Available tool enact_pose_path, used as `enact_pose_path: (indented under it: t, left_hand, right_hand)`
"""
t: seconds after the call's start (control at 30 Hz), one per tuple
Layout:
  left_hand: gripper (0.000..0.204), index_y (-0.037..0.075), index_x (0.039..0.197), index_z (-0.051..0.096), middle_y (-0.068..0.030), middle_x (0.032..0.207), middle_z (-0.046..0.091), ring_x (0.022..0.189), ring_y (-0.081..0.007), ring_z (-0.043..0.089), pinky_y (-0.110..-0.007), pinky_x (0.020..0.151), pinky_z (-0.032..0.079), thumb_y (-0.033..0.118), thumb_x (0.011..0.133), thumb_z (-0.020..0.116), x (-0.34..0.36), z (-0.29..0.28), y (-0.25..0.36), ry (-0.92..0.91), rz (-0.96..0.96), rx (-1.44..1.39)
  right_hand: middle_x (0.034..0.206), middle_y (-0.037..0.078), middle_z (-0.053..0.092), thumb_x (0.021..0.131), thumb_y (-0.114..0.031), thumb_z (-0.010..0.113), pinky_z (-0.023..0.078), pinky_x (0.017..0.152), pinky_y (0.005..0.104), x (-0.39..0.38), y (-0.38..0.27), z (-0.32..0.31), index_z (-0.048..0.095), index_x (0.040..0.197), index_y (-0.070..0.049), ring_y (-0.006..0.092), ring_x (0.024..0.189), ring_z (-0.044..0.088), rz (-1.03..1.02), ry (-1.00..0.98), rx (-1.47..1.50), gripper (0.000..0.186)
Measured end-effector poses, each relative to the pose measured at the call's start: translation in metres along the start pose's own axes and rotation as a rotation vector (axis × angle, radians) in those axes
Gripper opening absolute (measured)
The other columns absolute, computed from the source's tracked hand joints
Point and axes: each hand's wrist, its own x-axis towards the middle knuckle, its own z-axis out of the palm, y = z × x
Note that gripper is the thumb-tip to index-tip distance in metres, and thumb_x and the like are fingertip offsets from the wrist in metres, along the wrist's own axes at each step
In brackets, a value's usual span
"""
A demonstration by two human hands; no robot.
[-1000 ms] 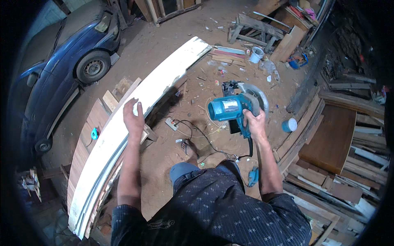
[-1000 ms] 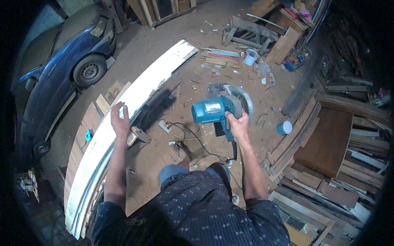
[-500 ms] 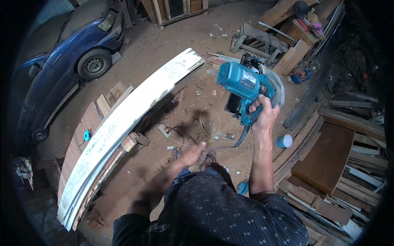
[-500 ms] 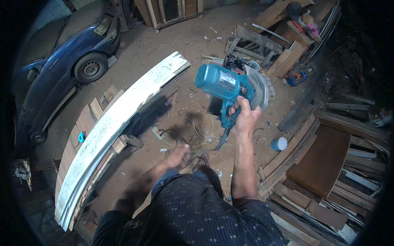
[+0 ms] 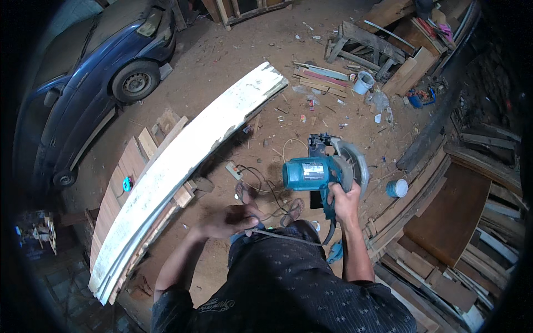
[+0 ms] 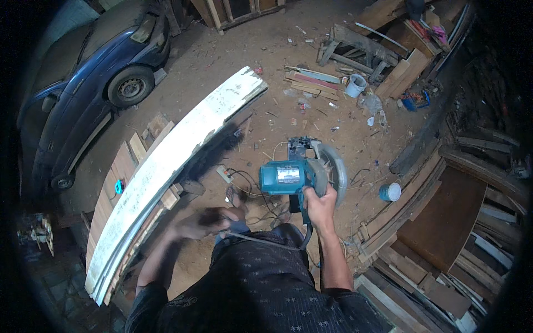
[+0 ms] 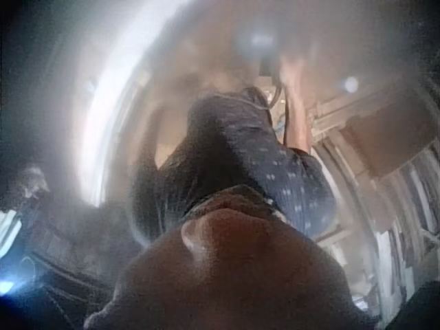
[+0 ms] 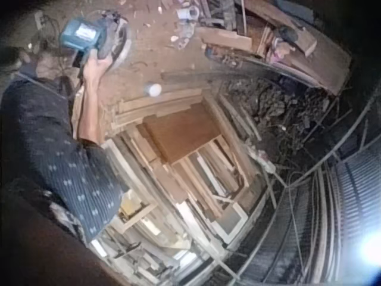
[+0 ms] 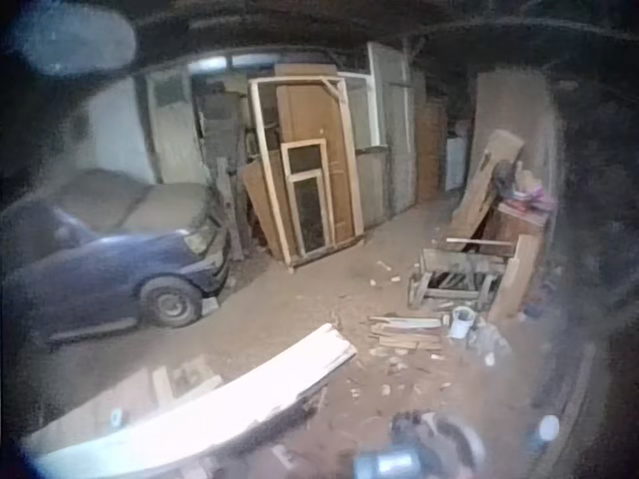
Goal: The person selects long wooden planks from a stack, measures them with a tape measure, and cuts them to size using a circular saw. The person handles the planks one at a time, marking measurements before cutting.
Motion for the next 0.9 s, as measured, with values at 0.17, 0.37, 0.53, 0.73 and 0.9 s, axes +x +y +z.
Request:
enact_pose_path:
  t: [0.17, 0.37, 0.53, 0.73, 0.9]
  left_hand:
    - [0.038, 0.006, 0.129, 0.06, -0.01, 0.103, 0.07, 0.083, -0.0129, 0.064, -0.029, 0.079, 0.051, 0.035, 0.106, 0.05, -0.027, -0.084, 0.013, -0.005, 0.031, 0.005]
    - [0.039, 0.007, 0.129, 0.06, -0.0092, 0.113, 0.069, 0.106, -0.0181, 0.064, -0.035, 0.096, 0.05, 0.036, 0.104, 0.055, 0.02, -0.166, -0.065, -0.184, 0.147, 0.238]
    - [0.055, -0.001, 0.133, 0.058, -0.0267, 0.133, 0.059, 0.128, -0.041, 0.053, -0.044, 0.109, 0.04, 0.044, 0.103, 0.05, 0.126, -0.266, -0.025, 0.987, 0.387, 0.73]
    - [0.08, -0.001, 0.144, 0.049, -0.0231, 0.144, 0.054, 0.136, -0.0339, 0.049, -0.042, 0.114, 0.034, 0.064, 0.097, 0.046, 0.176, -0.306, 0.003, 0.273, -0.007, 0.168]
    - [0.075, 0.001, 0.14, 0.055, -0.0234, 0.139, 0.057, 0.133, -0.0343, 0.051, -0.041, 0.11, 0.037, 0.063, 0.098, 0.046, 0.185, -0.311, 0.002, 0.31, -0.13, 0.268]
  right_hand:
    - [0.071, 0.001, 0.06, 0.086, -0.001, 0.064, 0.043, 0.048, 0.0269, -0.027, -0.028, 0.061, 0.065, 0.113, 0.002, 0.0094, 0.053, 0.053, -0.023, 0.023, 0.087, 0.027]
    - [0.077, 0.001, 0.063, 0.084, -0.003, 0.066, 0.046, 0.057, 0.0255, -0.052, -0.07, 0.119, 0.065, 0.113, 0.003, 0.0088, 0.061, 0.056, -0.063, 0.01, -0.016, 0.03]
    - [0.088, 0.003, 0.067, 0.082, -0.006, 0.069, 0.05, 0.072, 0.0281, -0.059, -0.087, 0.149, 0.065, 0.111, 0.004, 0.0106, 0.08, 0.061, -0.142, -0.04, -0.241, 0.031]
    - [0.086, 0.006, 0.069, 0.08, -0.011, 0.07, 0.051, 0.074, 0.0301, -0.052, -0.091, 0.173, 0.065, 0.107, 0.005, 0.0113, 0.08, 0.061, -0.201, -0.143, -0.377, 0.032]
    - [0.085, 0.015, 0.071, 0.077, -0.015, 0.072, 0.053, 0.077, 0.0335, -0.043, -0.075, 0.183, 0.067, 0.108, 0.003, 0.0187, 0.08, 0.068, -0.176, -0.225, -0.442, 0.037]
